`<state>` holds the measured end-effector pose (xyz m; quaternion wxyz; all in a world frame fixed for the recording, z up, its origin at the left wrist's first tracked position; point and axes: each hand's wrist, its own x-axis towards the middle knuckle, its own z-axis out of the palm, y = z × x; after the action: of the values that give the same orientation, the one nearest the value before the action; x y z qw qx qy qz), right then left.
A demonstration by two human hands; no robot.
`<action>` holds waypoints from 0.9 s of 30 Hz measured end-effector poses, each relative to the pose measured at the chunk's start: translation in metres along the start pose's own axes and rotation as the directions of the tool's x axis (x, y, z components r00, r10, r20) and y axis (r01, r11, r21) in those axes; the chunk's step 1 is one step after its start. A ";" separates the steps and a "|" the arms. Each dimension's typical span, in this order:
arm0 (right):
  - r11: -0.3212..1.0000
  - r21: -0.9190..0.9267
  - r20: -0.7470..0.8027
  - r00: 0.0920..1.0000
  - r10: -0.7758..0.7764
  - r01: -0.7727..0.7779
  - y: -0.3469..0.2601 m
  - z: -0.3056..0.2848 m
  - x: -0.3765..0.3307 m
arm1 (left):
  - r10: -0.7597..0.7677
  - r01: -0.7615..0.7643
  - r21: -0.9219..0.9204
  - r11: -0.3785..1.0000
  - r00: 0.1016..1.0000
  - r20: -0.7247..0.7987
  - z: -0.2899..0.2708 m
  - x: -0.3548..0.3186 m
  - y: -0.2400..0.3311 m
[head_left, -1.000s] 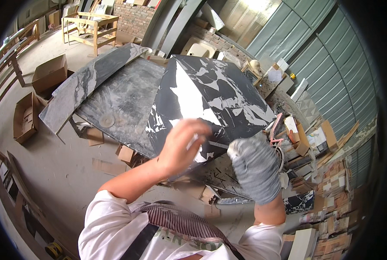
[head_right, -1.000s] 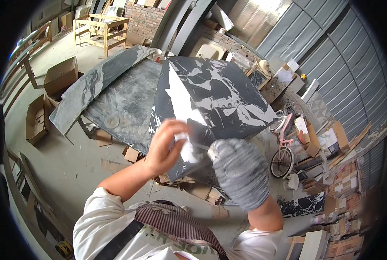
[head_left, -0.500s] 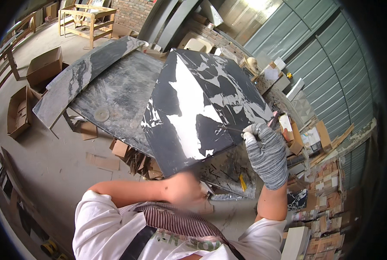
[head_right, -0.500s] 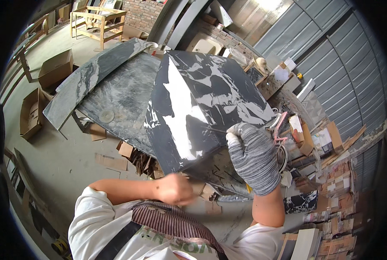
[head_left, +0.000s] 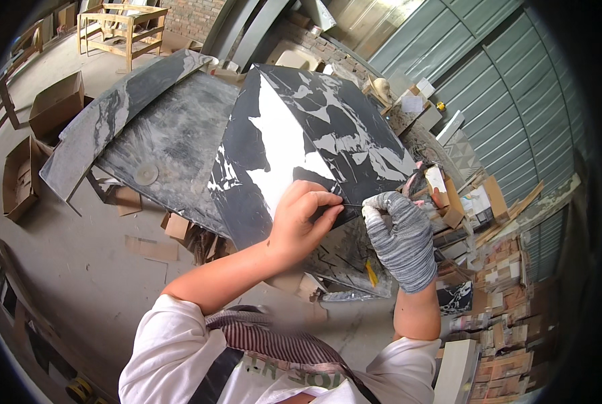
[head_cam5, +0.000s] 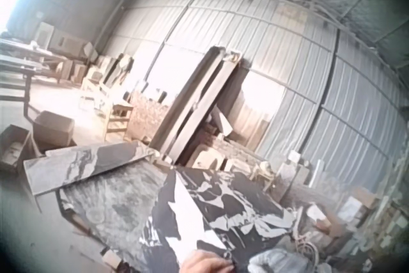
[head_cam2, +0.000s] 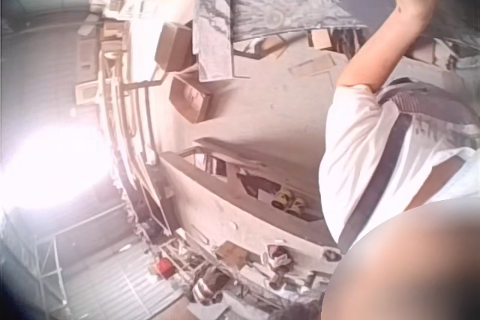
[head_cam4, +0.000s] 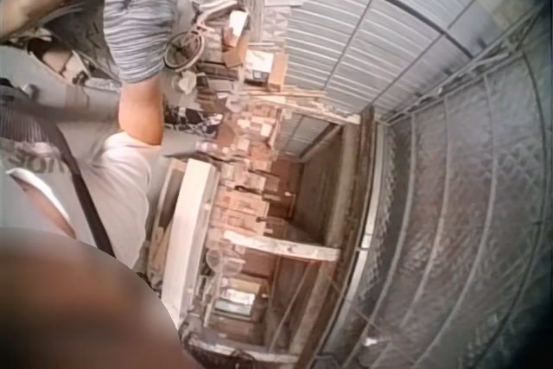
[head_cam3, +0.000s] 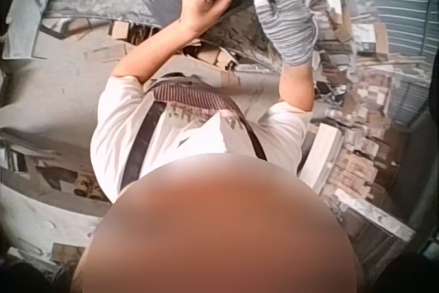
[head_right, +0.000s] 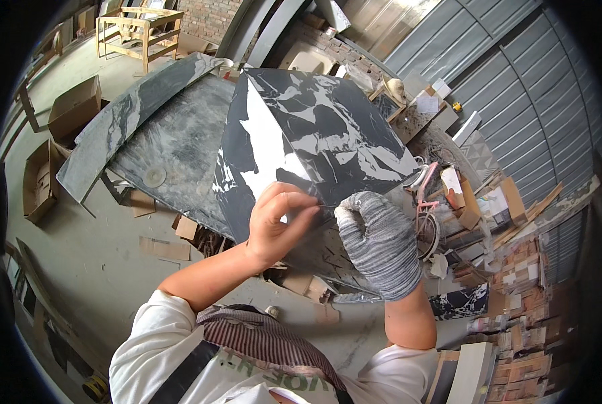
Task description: The person peels protective film from the edges and corners of a large black-and-white marble-patterned block. They rotate the block to access different sides and continue removing the film by hand.
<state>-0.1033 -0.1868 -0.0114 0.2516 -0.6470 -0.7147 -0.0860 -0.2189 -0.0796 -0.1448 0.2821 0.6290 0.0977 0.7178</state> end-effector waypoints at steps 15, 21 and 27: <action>0.981 0.008 -0.067 0.979 -0.192 0.193 0.015 0.009 -0.004 | 0.134 -0.132 0.039 0.990 0.989 -0.058 0.014 -0.005 0.003; 0.960 -0.087 -0.091 0.958 -0.273 0.266 0.018 0.017 -0.006 | 0.140 -0.138 0.052 0.989 0.989 -0.046 0.011 -0.006 0.002; 0.984 0.060 -0.048 0.985 -0.167 0.170 0.018 0.004 -0.012 | 0.164 -0.164 0.052 0.985 0.986 0.016 0.011 0.008 0.012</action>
<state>-0.0865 -0.1924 -0.0243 0.2793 -0.5738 -0.7636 -0.0981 -0.2121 -0.0879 -0.1300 0.2058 0.6465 0.0630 0.7319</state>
